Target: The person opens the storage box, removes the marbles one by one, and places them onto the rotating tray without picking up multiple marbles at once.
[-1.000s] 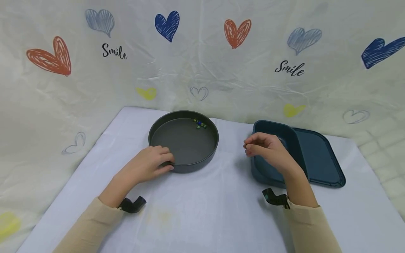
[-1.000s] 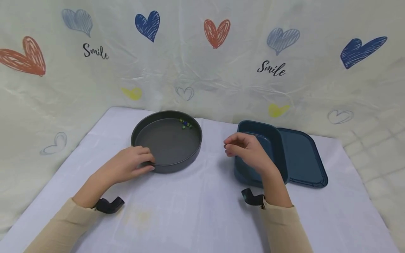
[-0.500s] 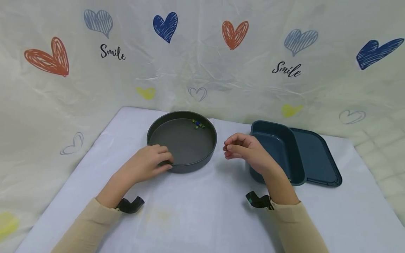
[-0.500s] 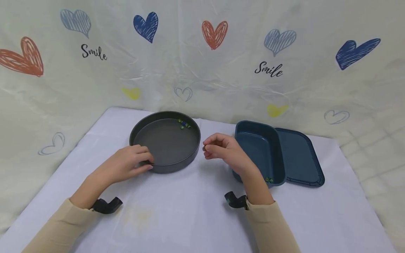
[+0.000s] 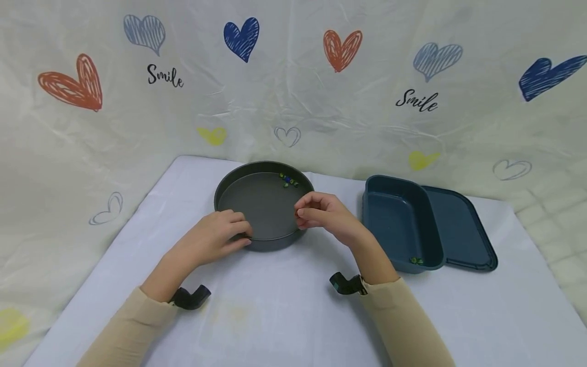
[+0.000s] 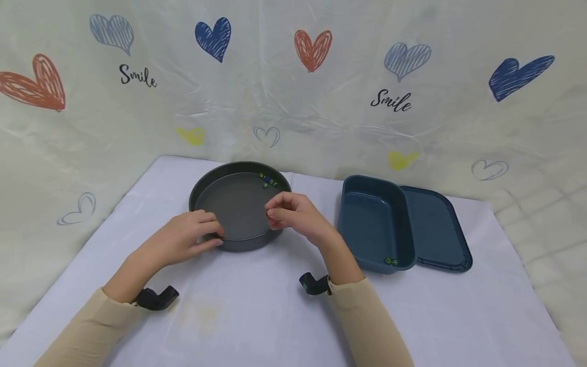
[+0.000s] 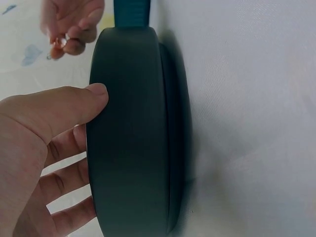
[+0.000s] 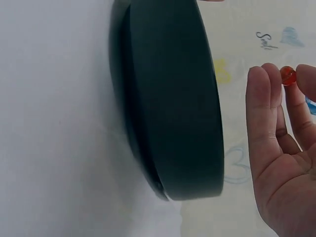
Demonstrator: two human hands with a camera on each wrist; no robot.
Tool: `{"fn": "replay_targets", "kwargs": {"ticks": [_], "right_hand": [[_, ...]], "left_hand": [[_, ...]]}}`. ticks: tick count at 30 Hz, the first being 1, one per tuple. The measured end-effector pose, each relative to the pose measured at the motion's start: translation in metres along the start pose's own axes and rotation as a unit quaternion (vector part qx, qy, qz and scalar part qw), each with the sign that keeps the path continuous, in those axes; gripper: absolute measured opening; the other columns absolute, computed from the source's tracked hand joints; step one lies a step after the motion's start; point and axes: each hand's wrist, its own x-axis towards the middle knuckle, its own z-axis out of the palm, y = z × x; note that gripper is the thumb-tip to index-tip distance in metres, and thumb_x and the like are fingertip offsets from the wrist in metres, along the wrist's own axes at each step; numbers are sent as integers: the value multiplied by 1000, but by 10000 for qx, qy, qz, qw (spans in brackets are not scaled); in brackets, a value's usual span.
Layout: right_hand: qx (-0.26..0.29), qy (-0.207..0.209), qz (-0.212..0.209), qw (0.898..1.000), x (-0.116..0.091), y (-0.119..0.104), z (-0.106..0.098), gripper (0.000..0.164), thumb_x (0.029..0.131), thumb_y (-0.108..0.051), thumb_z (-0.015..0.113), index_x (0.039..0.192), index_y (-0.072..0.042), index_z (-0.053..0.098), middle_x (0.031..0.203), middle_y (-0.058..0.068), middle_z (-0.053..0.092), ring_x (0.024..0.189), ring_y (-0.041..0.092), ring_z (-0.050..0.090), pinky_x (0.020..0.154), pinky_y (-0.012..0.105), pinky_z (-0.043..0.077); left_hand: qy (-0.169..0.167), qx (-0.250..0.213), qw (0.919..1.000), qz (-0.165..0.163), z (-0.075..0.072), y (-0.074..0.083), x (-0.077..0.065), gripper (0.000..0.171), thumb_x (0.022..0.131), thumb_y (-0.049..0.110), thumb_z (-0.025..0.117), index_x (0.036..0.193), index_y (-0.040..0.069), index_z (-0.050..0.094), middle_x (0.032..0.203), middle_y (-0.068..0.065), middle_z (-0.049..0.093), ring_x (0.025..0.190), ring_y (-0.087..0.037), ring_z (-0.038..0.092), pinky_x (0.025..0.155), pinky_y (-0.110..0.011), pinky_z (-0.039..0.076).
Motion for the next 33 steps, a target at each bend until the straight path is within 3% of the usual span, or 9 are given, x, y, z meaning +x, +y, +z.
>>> {"fn": "replay_targets", "kwargs": {"ticks": [6,13,28,33], "right_hand": [[-53,-106,-12,9999,17,5,10,20,97,-7,62,113,6,60,96,13,66,85,21,65,84,38,58],[-535,58,80,9985,34,5,22,19,97,-8,62,110,4,63,94,9,66,86,28,68,80,38,58],[-1100,-438,1042,9875,54,-2,24,27,97,-12,59,115,9,63,94,13,68,79,23,69,77,37,59],[-1472,-814,1483,9745,64,-6,24,26,99,-12,56,114,7,66,94,11,68,79,20,67,77,35,59]], "left_hand": [[29,-14,10000,37,-2,0,1,10,87,24,79,92,23,70,87,10,60,78,-12,56,68,-30,49],[23,-65,10000,6,-1,0,1,11,86,24,79,92,22,70,87,10,60,77,-11,56,68,-30,49],[-46,-29,10000,-29,-1,0,0,10,87,25,79,92,23,70,87,10,60,77,-11,55,68,-30,48],[-41,-37,10000,-29,-1,0,0,10,87,25,78,93,23,71,88,10,60,78,-11,55,68,-30,48]]}}
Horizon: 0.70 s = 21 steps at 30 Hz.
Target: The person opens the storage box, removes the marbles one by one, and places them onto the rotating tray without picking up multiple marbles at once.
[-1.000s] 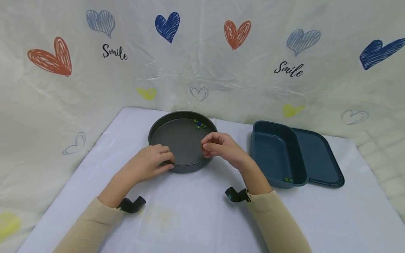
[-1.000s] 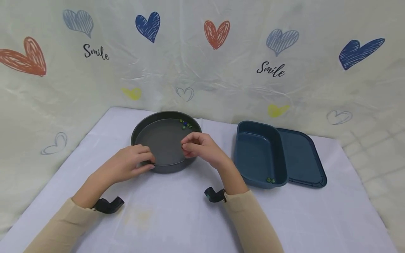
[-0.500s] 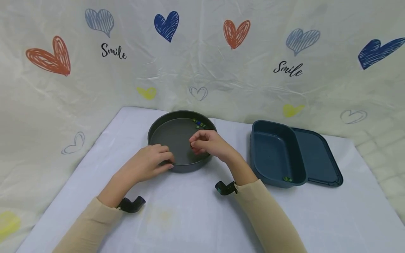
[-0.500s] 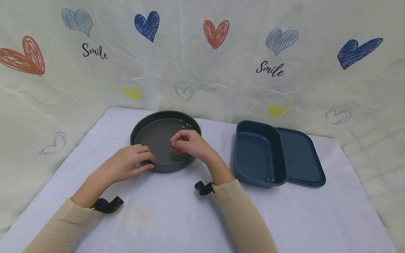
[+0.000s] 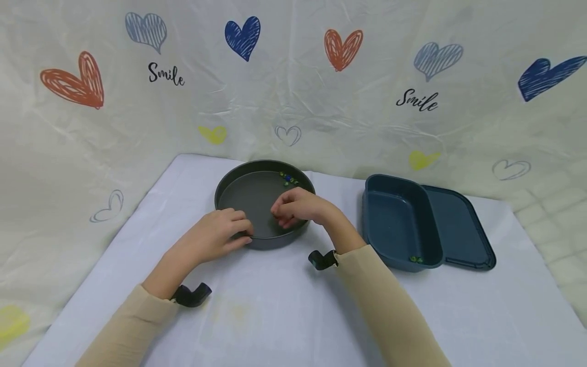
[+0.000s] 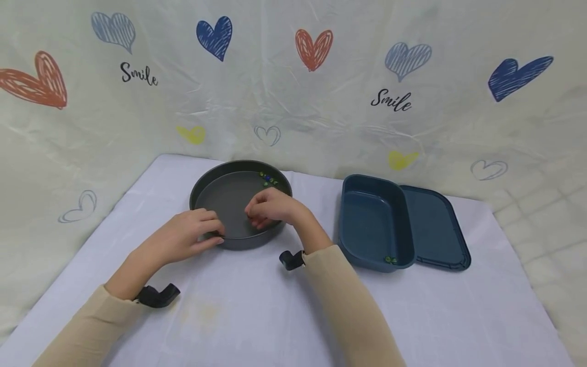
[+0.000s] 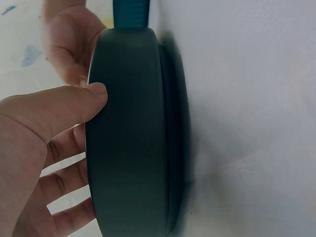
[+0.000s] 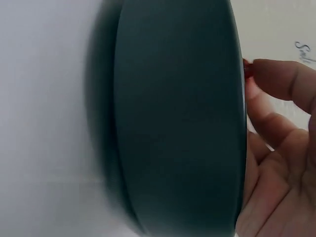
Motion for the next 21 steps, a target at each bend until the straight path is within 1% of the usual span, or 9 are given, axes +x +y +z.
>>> {"fn": "replay_targets", "kwargs": {"ticks": [4,7,10,16,21], "right_hand": [[-435,-238,374,9981,7,-4,1,24,98,-11,56,111,4,69,90,10,68,78,18,66,75,33,59],[-552,-351,620,9959,11,-6,3,21,97,-11,57,107,2,70,87,9,67,78,18,67,75,32,59],[-664,-413,778,9939,12,-8,5,18,98,-12,60,103,1,70,87,8,67,79,18,68,76,32,58],[-959,-492,859,9905,13,-10,5,17,99,-13,60,99,-1,71,87,8,67,81,18,69,76,32,58],[-959,-423,795,9913,13,-9,7,17,98,-12,60,101,0,71,90,8,69,82,19,71,76,32,58]], "left_hand": [[31,-26,10000,25,1,-1,-1,10,87,25,79,93,23,71,88,10,60,77,-11,55,67,-29,48],[53,-26,10000,39,2,-1,0,10,87,25,79,92,23,70,87,11,60,77,-10,55,67,-29,48],[43,-24,10000,52,1,0,1,10,87,26,79,92,23,70,87,11,60,77,-10,55,67,-29,48],[24,-39,10000,71,0,1,2,10,87,25,79,91,23,70,87,10,61,78,-9,56,68,-28,49],[6,6,10000,48,-1,1,1,9,87,24,79,91,23,71,87,10,61,77,-9,56,68,-28,49]]}}
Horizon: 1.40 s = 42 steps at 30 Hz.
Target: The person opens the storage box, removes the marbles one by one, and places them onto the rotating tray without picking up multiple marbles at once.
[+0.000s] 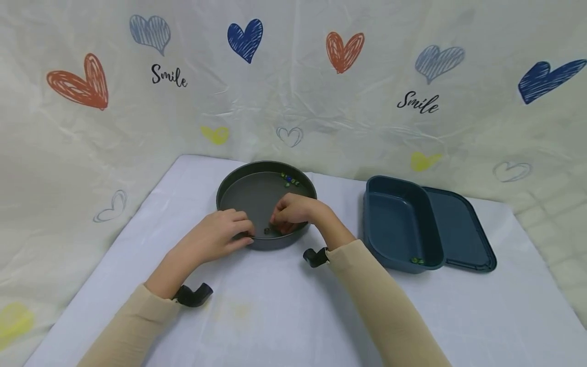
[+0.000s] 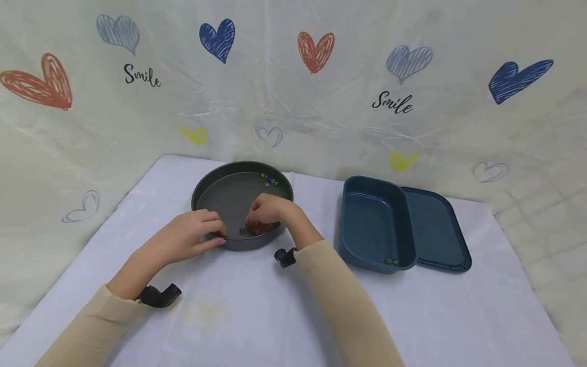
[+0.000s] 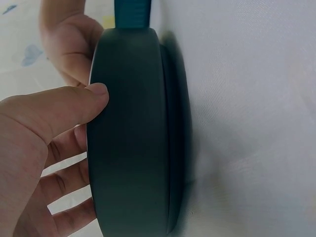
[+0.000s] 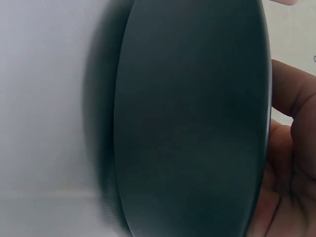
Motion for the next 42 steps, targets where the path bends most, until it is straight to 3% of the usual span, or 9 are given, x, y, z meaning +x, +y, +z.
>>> {"fn": "replay_targets", "kwargs": {"ticks": [5,9,15,19,23,33,42], "right_hand": [[174,169,-181,9995,-5,2,0,19,97,-11,58,104,0,71,87,9,68,80,19,69,75,33,59],[421,337,-607,9967,-9,7,-2,24,96,-11,56,110,2,70,90,10,68,80,21,68,75,35,59],[762,1156,-1187,9832,-32,22,-6,25,97,-20,63,114,-3,69,101,15,70,84,25,69,77,38,58],[1134,1410,-1357,9741,-56,37,-7,25,97,-20,64,114,-2,68,104,23,68,84,27,67,81,42,58],[1333,1585,-1448,9676,-83,53,-10,29,99,-19,63,118,3,64,102,24,65,84,28,67,81,40,58],[1083,2406,-1317,9555,-141,102,-32,26,99,-25,65,115,-4,66,98,13,69,86,31,69,79,37,59],[741,2637,-1356,9521,-171,132,-54,35,101,-26,61,122,2,62,109,22,66,90,25,69,80,39,58]], "left_hand": [[26,-26,10000,5,0,0,0,9,87,24,79,91,23,72,88,10,62,78,-10,57,68,-29,49],[35,-46,10000,-3,0,0,0,9,87,23,79,91,22,71,88,10,62,78,-10,57,68,-29,49],[25,-85,10000,14,0,0,1,9,87,23,79,92,23,71,88,10,61,79,-10,57,69,-29,50],[26,-36,10000,-13,1,1,-1,9,87,24,79,91,23,71,88,11,62,79,-10,58,69,-29,50],[-6,-22,10000,-59,1,1,-2,9,87,23,79,91,23,71,88,11,61,78,-9,57,68,-28,49],[-35,14,10000,-27,2,1,0,9,87,24,78,92,24,71,88,11,61,79,-10,57,68,-28,49],[8,67,10000,-13,3,2,-1,10,86,24,79,91,24,70,87,11,60,75,-8,55,66,-27,48]]}}
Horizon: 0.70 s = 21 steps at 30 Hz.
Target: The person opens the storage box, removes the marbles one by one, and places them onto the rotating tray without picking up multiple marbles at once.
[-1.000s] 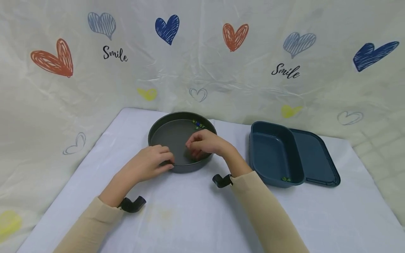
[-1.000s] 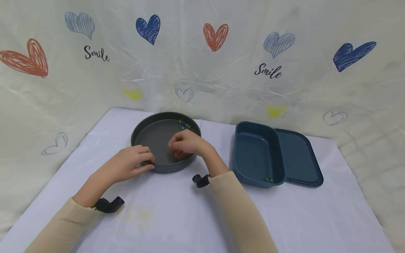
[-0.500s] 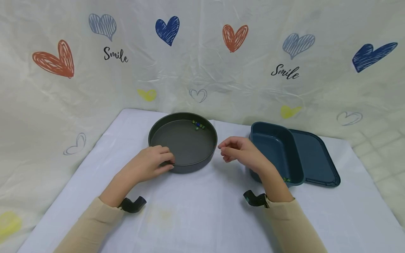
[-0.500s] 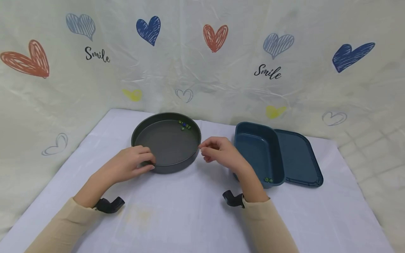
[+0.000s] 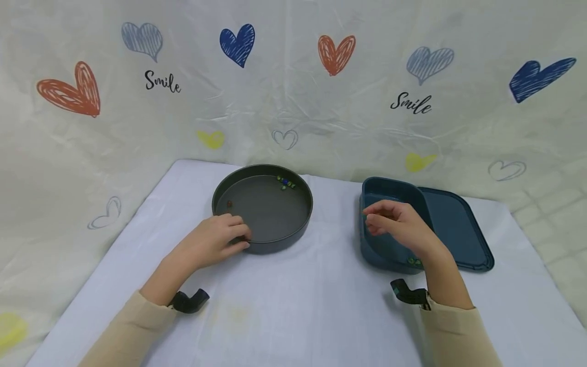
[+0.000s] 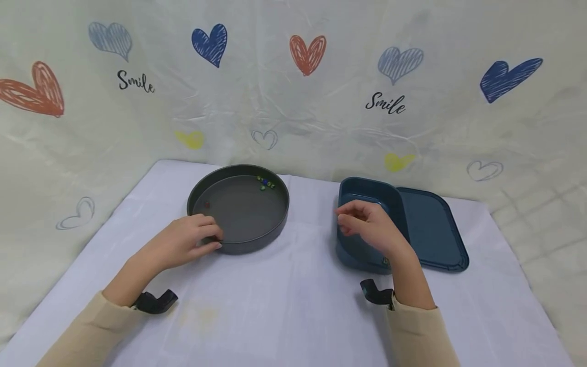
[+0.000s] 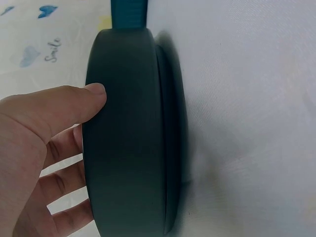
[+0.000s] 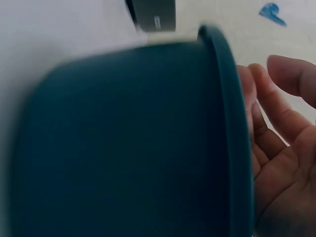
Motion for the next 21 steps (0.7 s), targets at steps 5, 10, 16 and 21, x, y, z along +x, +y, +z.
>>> {"fn": "replay_targets", "kwargs": {"ticks": [5,10,16,21], "right_hand": [[-455,-110,129,9988,-8,7,-15,38,102,-27,59,126,2,60,115,24,64,94,26,68,82,38,58],[-930,-182,440,9945,-13,15,-30,38,102,-30,59,127,-1,60,112,21,65,93,30,67,80,34,57],[-2064,-339,611,9760,-14,20,-35,38,101,-36,59,126,-8,63,110,10,69,94,24,64,80,38,54],[-2852,-448,715,9547,-13,25,-32,38,98,-35,63,125,-8,64,113,11,70,100,28,66,81,47,54]], "left_hand": [[79,-17,10000,31,0,0,-2,12,85,24,80,90,24,69,86,10,60,75,-8,54,66,-27,47],[52,-37,10000,1,2,0,-2,12,86,25,80,91,24,69,86,10,59,75,-8,54,66,-27,47],[37,-17,10000,-35,1,0,-1,11,86,25,80,91,24,69,86,10,59,76,-8,54,66,-28,47],[-2,-6,10000,-25,2,-1,0,10,87,25,79,91,24,69,87,10,59,76,-9,54,66,-28,48]]}}
